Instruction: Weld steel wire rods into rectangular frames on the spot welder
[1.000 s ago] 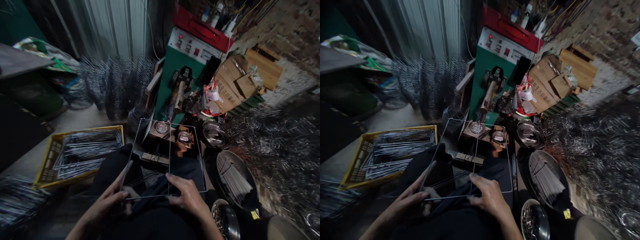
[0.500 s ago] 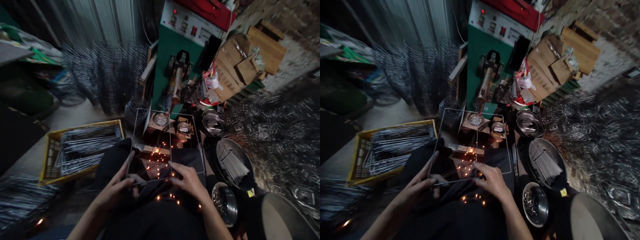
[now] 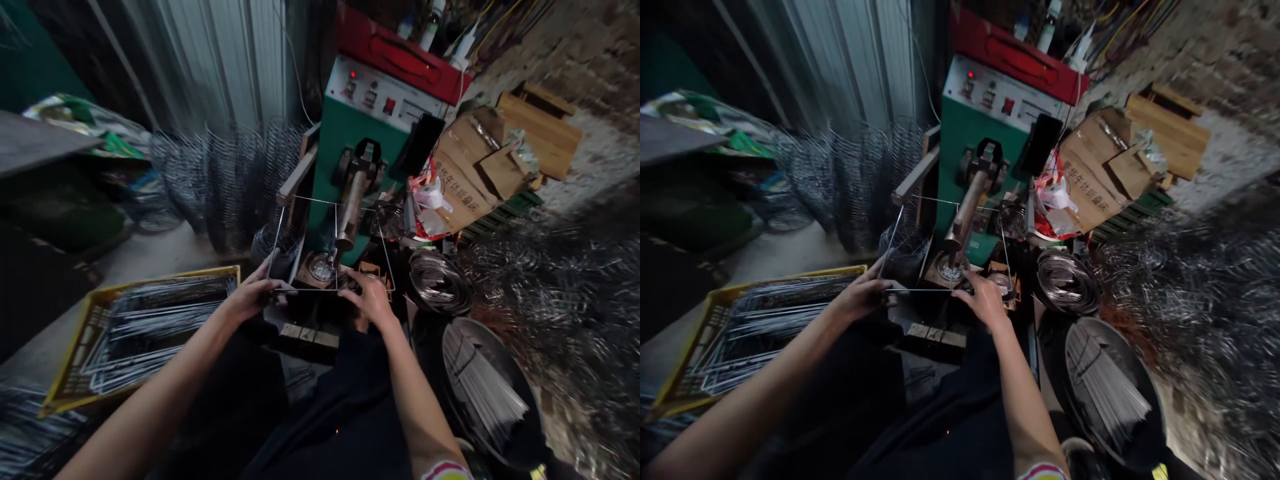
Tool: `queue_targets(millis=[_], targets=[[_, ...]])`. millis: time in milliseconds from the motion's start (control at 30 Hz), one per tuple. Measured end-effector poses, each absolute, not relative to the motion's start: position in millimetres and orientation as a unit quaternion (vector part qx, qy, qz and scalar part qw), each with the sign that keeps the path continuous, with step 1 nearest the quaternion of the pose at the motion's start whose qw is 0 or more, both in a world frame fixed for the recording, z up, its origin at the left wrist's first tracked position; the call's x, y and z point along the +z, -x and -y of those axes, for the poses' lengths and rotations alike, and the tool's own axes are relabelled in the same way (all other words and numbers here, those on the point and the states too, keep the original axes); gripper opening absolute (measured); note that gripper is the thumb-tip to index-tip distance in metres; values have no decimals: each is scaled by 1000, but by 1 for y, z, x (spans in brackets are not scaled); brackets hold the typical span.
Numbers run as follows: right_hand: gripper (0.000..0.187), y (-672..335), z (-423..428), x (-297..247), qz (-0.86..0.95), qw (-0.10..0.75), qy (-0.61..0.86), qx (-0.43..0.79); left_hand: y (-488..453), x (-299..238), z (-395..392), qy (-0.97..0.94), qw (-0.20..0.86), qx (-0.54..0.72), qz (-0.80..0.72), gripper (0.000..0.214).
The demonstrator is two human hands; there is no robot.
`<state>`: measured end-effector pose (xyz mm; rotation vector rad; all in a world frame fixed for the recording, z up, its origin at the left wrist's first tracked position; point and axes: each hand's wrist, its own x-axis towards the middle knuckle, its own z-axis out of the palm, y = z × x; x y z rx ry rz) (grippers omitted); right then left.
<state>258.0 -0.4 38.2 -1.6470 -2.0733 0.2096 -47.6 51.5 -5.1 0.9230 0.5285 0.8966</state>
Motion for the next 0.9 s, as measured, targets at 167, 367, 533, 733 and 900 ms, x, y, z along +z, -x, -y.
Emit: queue_targets(millis=[167, 367, 533, 733, 900], targets=[[47, -266, -30, 36, 760, 281, 579, 91, 45, -3, -79, -438, 758, 415, -245, 103], [42, -264, -45, 35, 758, 297, 577, 66, 45, -3, -94, -429, 758, 426, -245, 103], [43, -261, -49, 35, 758, 290, 582, 52, 47, -6, -99, -413, 764, 436, -235, 102], [35, -258, -50, 35, 760, 296, 576, 50, 48, -8, -100, -412, 762, 438, -241, 103], [39, -263, -48, 31, 751, 294, 588, 55, 48, -11, -102, -431, 764, 427, -221, 102]])
